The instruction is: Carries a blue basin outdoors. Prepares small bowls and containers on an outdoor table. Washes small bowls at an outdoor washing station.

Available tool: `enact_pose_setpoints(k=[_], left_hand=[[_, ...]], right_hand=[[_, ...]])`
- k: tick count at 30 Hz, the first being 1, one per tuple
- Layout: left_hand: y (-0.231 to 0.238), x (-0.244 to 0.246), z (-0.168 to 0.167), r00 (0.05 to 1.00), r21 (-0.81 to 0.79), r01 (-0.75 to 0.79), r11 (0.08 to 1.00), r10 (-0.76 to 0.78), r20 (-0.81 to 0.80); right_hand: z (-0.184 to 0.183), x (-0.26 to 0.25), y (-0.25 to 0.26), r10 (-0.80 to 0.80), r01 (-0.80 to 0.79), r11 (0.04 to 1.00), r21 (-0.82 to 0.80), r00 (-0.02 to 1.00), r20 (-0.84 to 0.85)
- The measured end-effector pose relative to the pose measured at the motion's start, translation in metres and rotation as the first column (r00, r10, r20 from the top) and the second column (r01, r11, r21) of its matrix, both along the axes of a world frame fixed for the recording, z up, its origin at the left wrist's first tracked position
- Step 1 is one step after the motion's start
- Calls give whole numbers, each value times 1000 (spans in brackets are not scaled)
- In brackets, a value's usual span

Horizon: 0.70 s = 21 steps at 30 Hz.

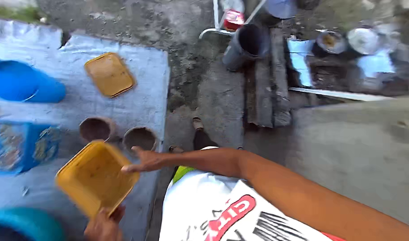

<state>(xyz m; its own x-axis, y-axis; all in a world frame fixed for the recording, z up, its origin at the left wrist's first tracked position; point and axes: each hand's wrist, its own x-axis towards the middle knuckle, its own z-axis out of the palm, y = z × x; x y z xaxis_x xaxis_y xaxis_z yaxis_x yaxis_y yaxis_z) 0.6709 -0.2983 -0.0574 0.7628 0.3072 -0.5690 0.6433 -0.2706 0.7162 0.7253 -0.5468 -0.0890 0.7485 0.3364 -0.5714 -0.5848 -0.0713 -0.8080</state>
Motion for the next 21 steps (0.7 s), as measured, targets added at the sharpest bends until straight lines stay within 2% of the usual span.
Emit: enact_pose_setpoints(k=[2, 4, 8, 13, 17, 21], left_hand=[[-49, 11, 15, 991, 29, -130, 991, 129, 22], [-87, 25, 21, 984, -25, -180, 983, 180, -14], [-144, 37, 9, 988, -147, -146, 978, 135, -79], [-201, 42, 4, 994, -267, -110, 957, 99, -56], [-204, 47, -4, 999, -274, 11, 962, -19, -26], [-154, 65, -30, 1000, -234, -10, 972, 17, 27]], right_hand=[[8, 4, -14, 4, -1, 996, 95, 1000, -29], [2, 12, -27, -24, 33, 991, 128, 997, -75], [-4, 19, -74, -189, 194, 978, 78, 980, -66], [4, 36, -142, -249, 250, 967, 41, 968, -24], [10, 44, -173, -297, 297, 955, 2, 954, -40], [13, 41, -182, -342, 342, 939, 20, 940, -8]])
